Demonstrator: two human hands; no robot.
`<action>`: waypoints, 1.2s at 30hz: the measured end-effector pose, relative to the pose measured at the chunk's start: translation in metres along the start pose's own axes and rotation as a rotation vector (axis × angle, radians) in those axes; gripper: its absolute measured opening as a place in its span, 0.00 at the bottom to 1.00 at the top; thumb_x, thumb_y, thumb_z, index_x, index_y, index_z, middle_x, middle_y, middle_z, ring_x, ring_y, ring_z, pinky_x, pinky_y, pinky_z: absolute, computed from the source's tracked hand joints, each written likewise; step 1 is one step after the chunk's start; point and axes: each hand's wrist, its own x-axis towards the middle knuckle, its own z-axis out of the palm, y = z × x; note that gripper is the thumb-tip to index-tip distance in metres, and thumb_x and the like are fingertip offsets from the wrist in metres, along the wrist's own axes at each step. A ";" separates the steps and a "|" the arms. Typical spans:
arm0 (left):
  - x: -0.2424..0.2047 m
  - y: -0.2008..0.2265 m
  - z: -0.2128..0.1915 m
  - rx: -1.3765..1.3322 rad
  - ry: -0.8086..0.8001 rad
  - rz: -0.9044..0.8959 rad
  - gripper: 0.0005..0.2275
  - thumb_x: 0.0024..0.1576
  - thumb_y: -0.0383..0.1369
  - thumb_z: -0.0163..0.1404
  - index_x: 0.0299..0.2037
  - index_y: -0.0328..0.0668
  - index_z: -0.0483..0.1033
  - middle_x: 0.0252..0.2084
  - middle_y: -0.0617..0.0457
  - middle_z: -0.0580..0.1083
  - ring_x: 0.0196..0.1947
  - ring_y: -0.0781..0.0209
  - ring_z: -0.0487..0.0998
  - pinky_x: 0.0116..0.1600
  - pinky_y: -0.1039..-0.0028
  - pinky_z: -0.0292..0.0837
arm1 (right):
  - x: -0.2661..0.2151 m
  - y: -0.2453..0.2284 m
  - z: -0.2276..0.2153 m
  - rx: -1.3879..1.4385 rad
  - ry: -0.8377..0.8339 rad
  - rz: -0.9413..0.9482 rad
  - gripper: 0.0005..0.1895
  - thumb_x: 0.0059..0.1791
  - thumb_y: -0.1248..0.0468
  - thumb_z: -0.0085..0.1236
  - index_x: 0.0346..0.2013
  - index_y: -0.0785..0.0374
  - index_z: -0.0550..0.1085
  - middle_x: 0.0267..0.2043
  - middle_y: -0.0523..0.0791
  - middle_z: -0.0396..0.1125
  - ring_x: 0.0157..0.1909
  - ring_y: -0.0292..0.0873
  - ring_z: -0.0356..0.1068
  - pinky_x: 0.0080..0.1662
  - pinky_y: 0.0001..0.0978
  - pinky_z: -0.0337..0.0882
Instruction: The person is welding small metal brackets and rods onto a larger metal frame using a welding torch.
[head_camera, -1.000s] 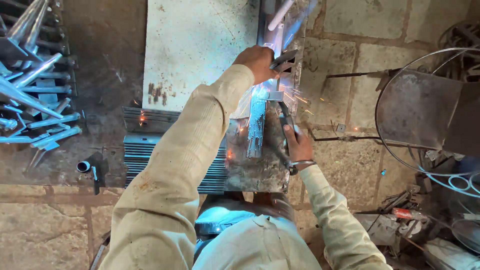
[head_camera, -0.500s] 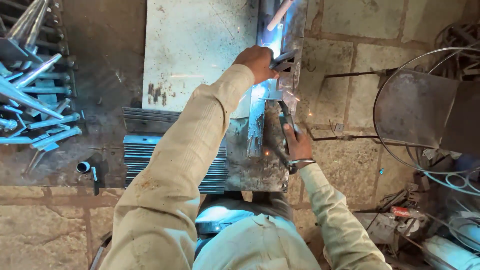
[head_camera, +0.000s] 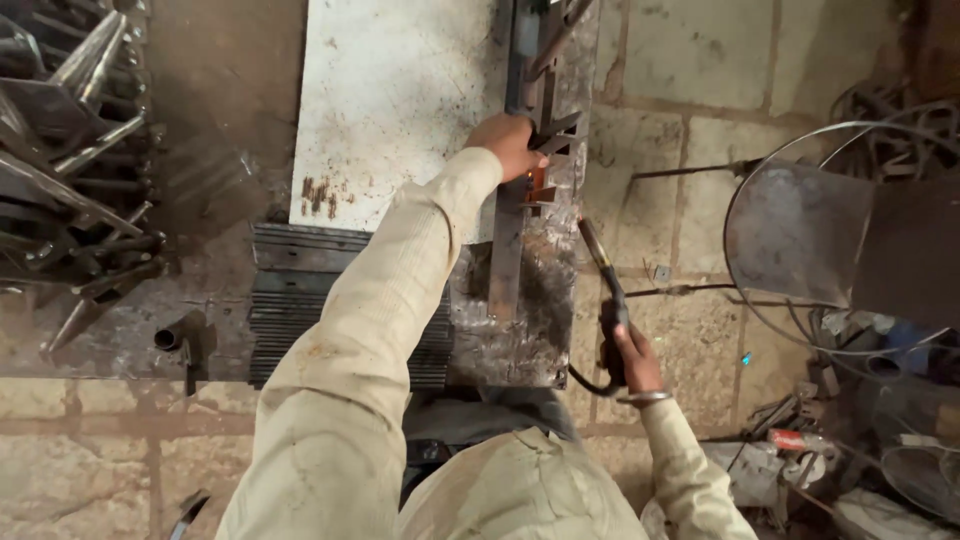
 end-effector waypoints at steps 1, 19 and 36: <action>-0.001 -0.002 0.004 -0.002 0.011 0.002 0.21 0.52 0.49 0.62 0.40 0.37 0.81 0.41 0.37 0.79 0.46 0.39 0.79 0.52 0.55 0.73 | -0.009 0.006 -0.007 -0.006 -0.001 -0.010 0.27 0.56 0.47 0.49 0.59 0.67 0.71 0.30 0.42 0.69 0.28 0.36 0.68 0.33 0.31 0.71; -0.284 0.107 0.145 -0.798 0.017 -0.084 0.36 0.54 0.71 0.36 0.40 0.45 0.79 0.34 0.53 0.80 0.34 0.57 0.83 0.43 0.63 0.79 | -0.129 0.018 -0.077 -0.009 -0.101 -0.214 0.26 0.57 0.56 0.46 0.66 0.67 0.66 0.34 0.46 0.70 0.31 0.42 0.70 0.37 0.36 0.72; -0.311 0.004 -0.001 -1.233 0.062 -0.180 0.29 0.57 0.59 0.48 0.33 0.34 0.80 0.29 0.51 0.75 0.29 0.62 0.73 0.35 0.66 0.67 | -0.157 -0.170 0.226 0.012 -0.313 -0.108 0.43 0.51 0.65 0.59 0.78 0.52 0.49 0.32 0.44 0.67 0.25 0.35 0.63 0.26 0.30 0.64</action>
